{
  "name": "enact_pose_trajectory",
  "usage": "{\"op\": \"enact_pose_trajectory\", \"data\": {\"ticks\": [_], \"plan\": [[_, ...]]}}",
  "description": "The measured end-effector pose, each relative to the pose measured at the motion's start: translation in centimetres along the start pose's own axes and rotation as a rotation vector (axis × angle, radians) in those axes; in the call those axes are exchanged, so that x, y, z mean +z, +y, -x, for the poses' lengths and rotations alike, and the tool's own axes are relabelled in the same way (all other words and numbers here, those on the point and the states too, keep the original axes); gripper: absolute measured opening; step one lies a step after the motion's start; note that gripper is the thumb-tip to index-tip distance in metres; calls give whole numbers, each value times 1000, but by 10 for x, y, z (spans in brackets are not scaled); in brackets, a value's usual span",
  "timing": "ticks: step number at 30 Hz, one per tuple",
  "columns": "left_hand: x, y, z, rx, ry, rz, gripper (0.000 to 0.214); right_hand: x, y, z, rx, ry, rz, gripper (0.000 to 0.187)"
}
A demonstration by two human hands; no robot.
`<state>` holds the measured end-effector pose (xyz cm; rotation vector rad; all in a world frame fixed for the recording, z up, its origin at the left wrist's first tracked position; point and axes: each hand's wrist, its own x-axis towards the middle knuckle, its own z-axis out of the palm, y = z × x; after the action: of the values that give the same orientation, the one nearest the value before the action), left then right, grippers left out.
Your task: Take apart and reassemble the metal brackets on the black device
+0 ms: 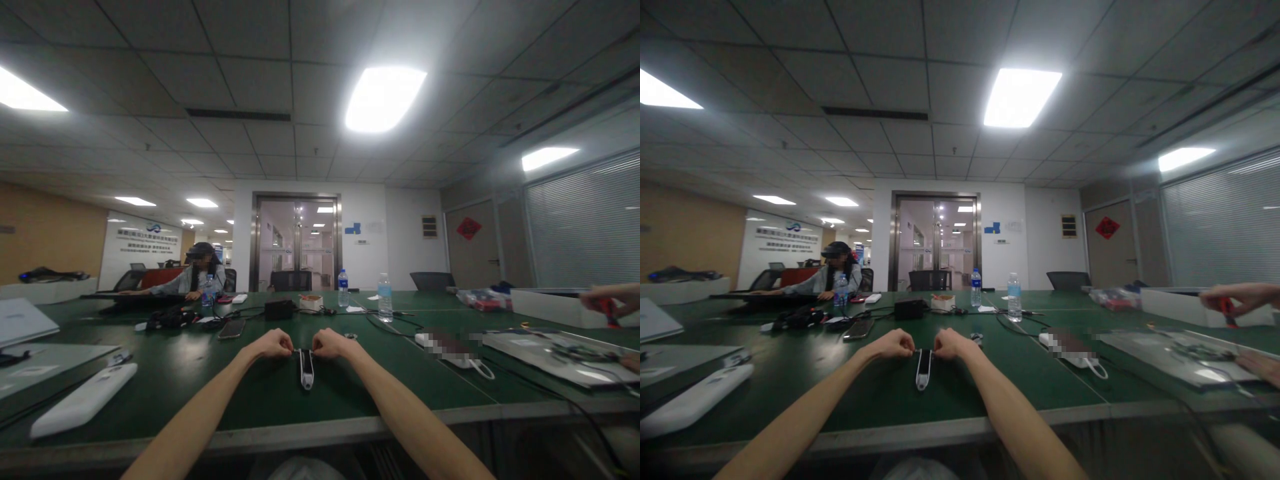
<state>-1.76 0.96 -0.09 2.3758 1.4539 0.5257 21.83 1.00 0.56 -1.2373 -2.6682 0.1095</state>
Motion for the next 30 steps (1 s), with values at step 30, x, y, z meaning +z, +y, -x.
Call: {"op": "enact_pose_trajectory", "data": {"ticks": [30], "plan": [[2, 5, 4, 57, 85, 46, 31, -1, -5, 4, 1, 23, 21, 22]]}}
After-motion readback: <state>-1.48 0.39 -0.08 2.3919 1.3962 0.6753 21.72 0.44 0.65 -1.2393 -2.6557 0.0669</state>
